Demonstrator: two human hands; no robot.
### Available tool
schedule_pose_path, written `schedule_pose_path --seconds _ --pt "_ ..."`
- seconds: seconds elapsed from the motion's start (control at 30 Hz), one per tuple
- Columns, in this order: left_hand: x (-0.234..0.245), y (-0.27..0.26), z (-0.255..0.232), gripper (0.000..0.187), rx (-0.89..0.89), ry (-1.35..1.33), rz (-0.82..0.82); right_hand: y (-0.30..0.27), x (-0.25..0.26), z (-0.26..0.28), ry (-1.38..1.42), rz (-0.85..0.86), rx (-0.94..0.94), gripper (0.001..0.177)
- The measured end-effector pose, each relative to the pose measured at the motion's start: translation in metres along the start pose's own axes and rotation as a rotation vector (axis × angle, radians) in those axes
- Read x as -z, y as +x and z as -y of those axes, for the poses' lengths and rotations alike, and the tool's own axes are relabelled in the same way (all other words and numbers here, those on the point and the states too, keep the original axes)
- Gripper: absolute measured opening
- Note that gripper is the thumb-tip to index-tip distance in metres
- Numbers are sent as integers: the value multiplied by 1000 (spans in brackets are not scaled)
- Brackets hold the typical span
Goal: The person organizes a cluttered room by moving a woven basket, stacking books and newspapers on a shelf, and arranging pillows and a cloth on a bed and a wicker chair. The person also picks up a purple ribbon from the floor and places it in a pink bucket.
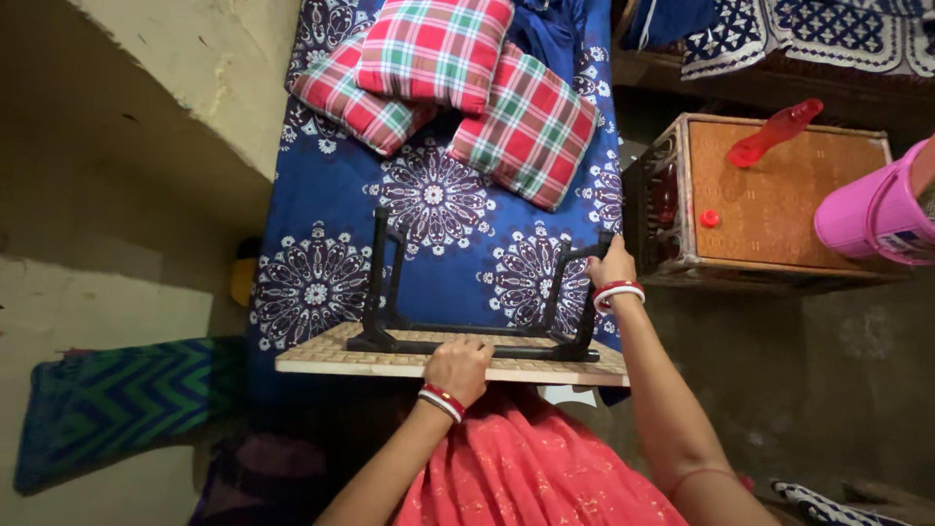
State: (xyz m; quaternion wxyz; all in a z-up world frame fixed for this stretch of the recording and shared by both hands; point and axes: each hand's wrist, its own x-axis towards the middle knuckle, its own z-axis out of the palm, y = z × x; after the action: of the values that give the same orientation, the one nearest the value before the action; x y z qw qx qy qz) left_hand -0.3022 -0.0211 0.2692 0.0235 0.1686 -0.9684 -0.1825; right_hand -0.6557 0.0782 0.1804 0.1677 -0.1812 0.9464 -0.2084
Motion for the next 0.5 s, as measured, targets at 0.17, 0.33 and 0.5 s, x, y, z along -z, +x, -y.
schedule_pose_path --seconds 0.17,0.33,0.5 --pt "6 -3 -4 23 16 5 43 -12 4 39 -42 34 84 47" --pt "11 -15 -12 43 -94 63 -379 -65 -45 120 -7 242 541 35" --pt "-21 -23 -6 38 -90 82 -403 -124 -77 150 -143 675 791 52"
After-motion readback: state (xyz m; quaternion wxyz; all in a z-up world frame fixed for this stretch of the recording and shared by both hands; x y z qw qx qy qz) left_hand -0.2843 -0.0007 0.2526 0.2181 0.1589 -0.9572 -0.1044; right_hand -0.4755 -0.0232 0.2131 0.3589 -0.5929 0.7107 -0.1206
